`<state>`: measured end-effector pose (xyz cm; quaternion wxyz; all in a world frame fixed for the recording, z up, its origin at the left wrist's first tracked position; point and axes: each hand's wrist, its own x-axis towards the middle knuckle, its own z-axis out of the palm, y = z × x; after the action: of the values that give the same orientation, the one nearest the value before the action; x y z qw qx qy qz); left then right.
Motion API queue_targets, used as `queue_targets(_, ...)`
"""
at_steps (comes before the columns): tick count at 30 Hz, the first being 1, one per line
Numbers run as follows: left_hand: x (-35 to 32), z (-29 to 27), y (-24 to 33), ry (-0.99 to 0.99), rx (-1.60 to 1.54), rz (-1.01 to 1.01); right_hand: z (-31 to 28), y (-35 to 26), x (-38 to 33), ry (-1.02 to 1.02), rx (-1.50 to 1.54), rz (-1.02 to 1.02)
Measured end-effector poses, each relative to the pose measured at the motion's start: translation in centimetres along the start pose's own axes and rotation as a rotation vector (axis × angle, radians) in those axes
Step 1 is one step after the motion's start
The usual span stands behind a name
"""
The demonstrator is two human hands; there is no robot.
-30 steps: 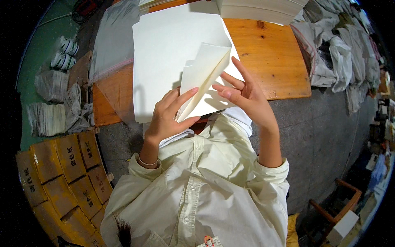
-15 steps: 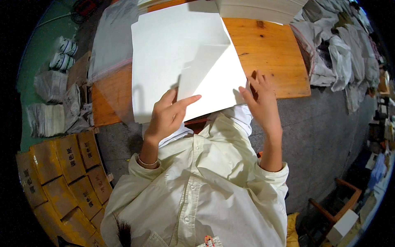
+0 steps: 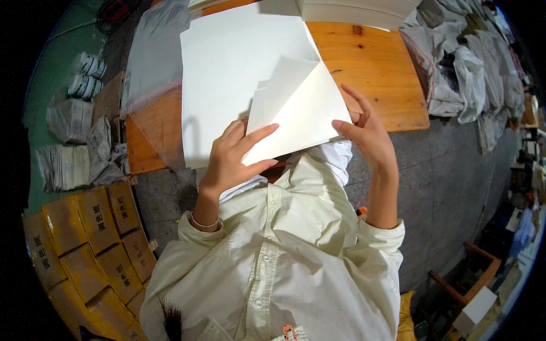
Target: The person handles large white sheets of paper on a wooden table, folding them in half and placing them into a stack. They also insert a sheet into a clear plastic bag and seal it. The person repeats this process for multiple sheets throughout the video.
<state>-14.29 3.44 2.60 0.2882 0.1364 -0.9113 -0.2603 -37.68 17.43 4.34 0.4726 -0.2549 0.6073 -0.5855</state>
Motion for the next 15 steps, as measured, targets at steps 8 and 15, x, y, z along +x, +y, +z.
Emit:
queue_targets(8, 0.0, 0.0, 0.0, -0.008, -0.015, -0.013, 0.6, 0.2, 1.1, 0.085, -0.11, -0.054)
queue_targets(15, -0.2, 0.0, 0.0, 0.02, -0.074, -0.047, 1.3, 0.3, 1.3, 0.126, -0.2, -0.058)
